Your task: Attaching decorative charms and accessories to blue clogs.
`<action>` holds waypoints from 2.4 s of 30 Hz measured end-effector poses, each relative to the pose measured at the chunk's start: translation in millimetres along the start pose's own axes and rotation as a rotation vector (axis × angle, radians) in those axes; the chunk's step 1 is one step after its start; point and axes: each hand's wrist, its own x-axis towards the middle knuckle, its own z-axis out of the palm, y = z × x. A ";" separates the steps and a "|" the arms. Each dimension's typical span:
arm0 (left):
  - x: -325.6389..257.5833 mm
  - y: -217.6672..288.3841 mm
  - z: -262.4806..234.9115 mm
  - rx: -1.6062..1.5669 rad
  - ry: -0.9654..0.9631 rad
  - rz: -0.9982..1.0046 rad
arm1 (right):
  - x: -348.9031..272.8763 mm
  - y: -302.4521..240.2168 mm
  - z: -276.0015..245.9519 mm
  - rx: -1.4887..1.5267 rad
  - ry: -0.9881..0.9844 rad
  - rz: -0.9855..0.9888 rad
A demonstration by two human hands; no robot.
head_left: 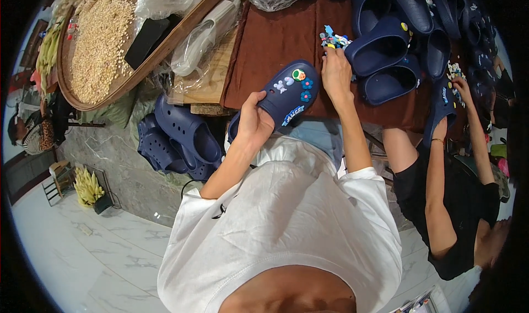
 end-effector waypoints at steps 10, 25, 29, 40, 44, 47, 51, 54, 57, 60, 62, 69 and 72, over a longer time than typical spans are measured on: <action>0.4 -1.0 -1.6 -0.011 0.039 0.033 | 6.3 1.0 10.5 -0.184 -0.060 -0.068; 10.9 -9.6 0.5 0.071 -0.044 0.012 | -26.6 -83.6 -73.6 0.636 -0.291 -0.026; 6.7 -10.9 10.5 0.063 -0.062 0.008 | -40.5 -85.2 -58.9 0.498 -0.211 -0.119; 14.9 -13.6 10.8 0.189 -0.050 0.026 | -54.1 -89.3 -63.1 0.382 -0.130 -0.184; 14.8 -15.4 13.2 0.275 -0.030 0.103 | -47.9 -84.6 -64.5 0.370 -0.147 -0.159; 20.9 -18.0 9.6 0.374 0.091 0.139 | -47.1 -80.4 -66.4 0.462 -0.252 -0.063; 25.3 -19.6 7.8 0.549 0.135 0.154 | -52.3 -78.0 -66.1 0.637 -0.245 0.001; 15.3 -28.9 30.4 0.388 0.140 0.258 | -64.7 -71.3 -63.7 0.707 -0.142 0.067; 13.8 -29.9 34.0 0.398 0.168 0.288 | -77.3 -63.6 -56.4 0.674 -0.079 0.078; 22.0 -30.5 25.4 0.437 0.146 0.308 | -84.1 -66.5 -57.5 0.642 -0.094 0.089; 25.5 -31.8 23.8 0.445 0.162 0.322 | -87.6 -66.7 -51.7 0.547 -0.059 0.039; 30.9 -34.8 18.5 0.482 0.130 0.350 | -81.5 -74.5 -54.8 0.429 -0.050 -0.045; 33.5 -34.7 15.9 0.432 0.136 0.401 | -81.0 -76.5 -50.6 0.373 -0.018 -0.108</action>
